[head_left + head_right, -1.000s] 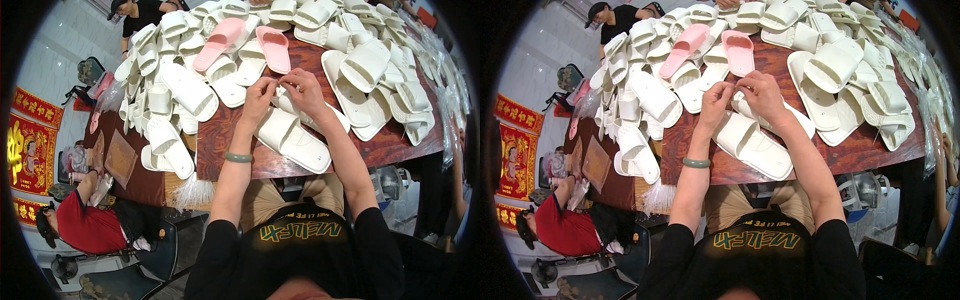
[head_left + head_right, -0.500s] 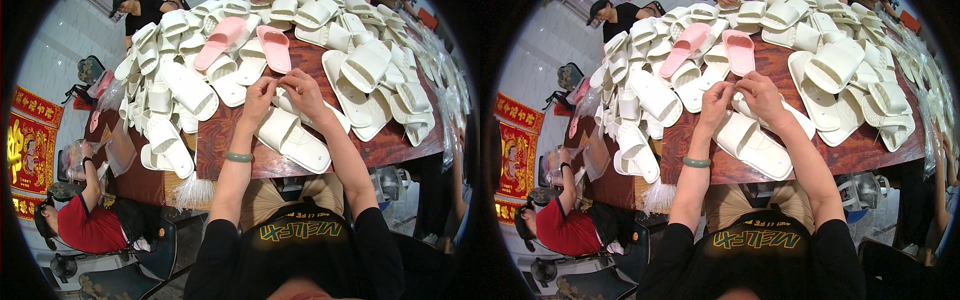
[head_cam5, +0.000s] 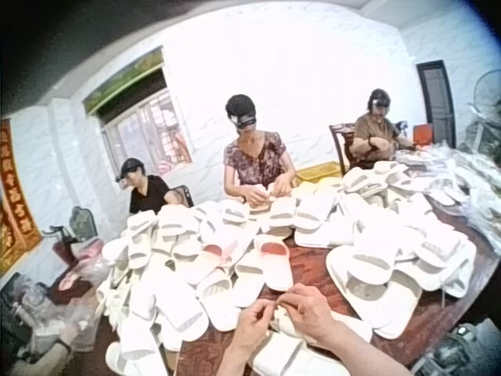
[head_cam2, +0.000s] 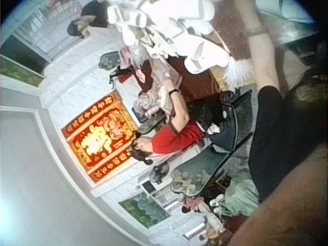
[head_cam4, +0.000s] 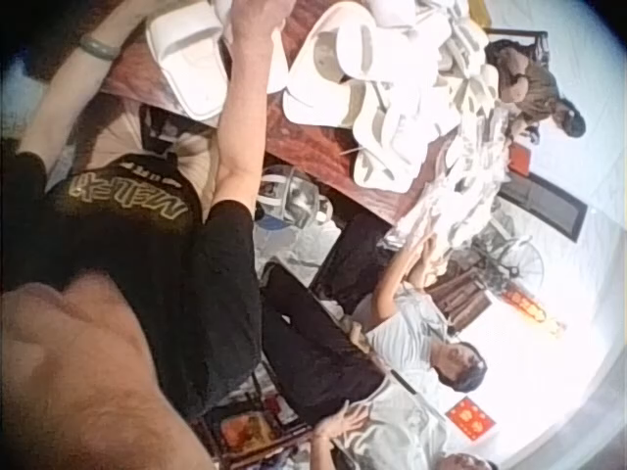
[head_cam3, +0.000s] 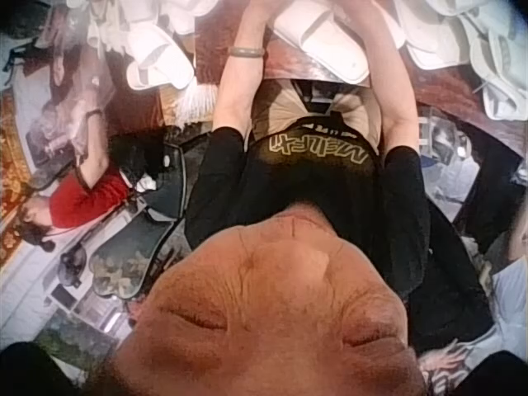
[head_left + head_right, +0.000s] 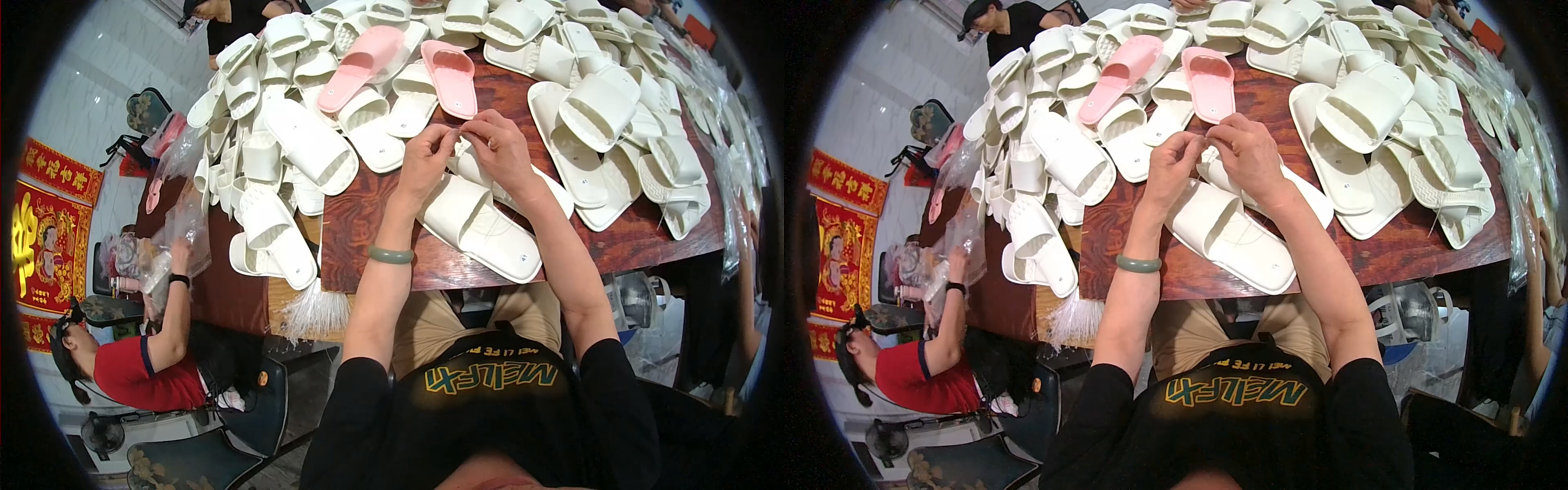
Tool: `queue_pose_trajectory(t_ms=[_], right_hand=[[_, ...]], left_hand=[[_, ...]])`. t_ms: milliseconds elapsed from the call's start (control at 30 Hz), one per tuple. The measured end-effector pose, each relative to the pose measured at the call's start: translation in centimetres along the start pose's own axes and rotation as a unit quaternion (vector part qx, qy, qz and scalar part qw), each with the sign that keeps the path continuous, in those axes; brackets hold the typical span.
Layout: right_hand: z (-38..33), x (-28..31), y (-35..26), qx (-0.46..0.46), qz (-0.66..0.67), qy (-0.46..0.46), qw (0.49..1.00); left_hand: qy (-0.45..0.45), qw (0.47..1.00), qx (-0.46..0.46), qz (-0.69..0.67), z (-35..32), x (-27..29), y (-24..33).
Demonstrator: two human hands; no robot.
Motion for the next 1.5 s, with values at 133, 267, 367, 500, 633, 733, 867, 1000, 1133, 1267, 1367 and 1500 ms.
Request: queue_pose_trajectory(t_ms=[133,267,367,500,633,733,867,1000,1133,1267,1367,1500], right_hand=[[0.0,-0.2,0.4,-0.006,0.053,-0.018,0.998],[0.7,0.7,1.2,-0.018,0.076,-0.023,0.997],[0.5,2.0,3.3,-0.104,0.063,0.045,0.992],[0.2,3.3,4.8,-0.182,-0.065,0.021,0.981],[-0.4,3.9,6.6,-0.224,-0.108,-0.072,0.966],[0.2,3.6,6.3,-0.229,-0.117,-0.088,0.962],[0.9,2.5,6.2,-0.215,-0.109,-0.108,0.965],[0.0,2.7,8.3,-0.146,-0.066,-0.100,0.982],[-0.6,5.4,9.5,-0.141,-0.058,-0.145,0.978],[-0.4,4.9,10.9,-0.175,0.018,-0.123,0.977],[-0.9,4.3,10.5,-0.226,0.068,-0.119,0.964],[-0.8,2.6,11.5,-0.145,0.041,-0.072,0.986]], left_hand=[[0.001,1.000,-0.012,-0.011,0.0,0.0,-0.1],[-0.001,0.998,0.011,-0.060,-0.3,0.5,-0.2],[0.046,0.993,0.011,-0.110,0.0,1.4,0.2],[0.198,0.965,-0.039,-0.168,-0.4,4.2,3.1],[0.239,0.933,-0.133,-0.233,-3.8,7.1,10.7],[0.205,0.931,-0.239,-0.183,-7.8,7.3,18.2],[0.117,0.977,-0.121,0.130,-8.6,3.9,19.1],[-0.226,0.839,-0.022,0.494,-4.0,-2.1,11.8],[-0.358,0.664,-0.011,0.656,-1.5,-8.0,3.8],[-0.333,0.613,0.054,0.715,-0.5,-7.2,3.9],[-0.303,0.615,0.050,0.726,-0.4,-5.9,4.4],[-0.265,0.608,0.038,0.747,0.1,-3.7,6.0]])
Point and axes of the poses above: each hand's wrist, its own z-axis towards the middle knuckle, its own x-axis out of the back of the hand, y = z × x, the point moved 1 cm from there along z, towards the middle knuckle, and after that the axes turned 8 degrees about -y, right-handed, at the moved point
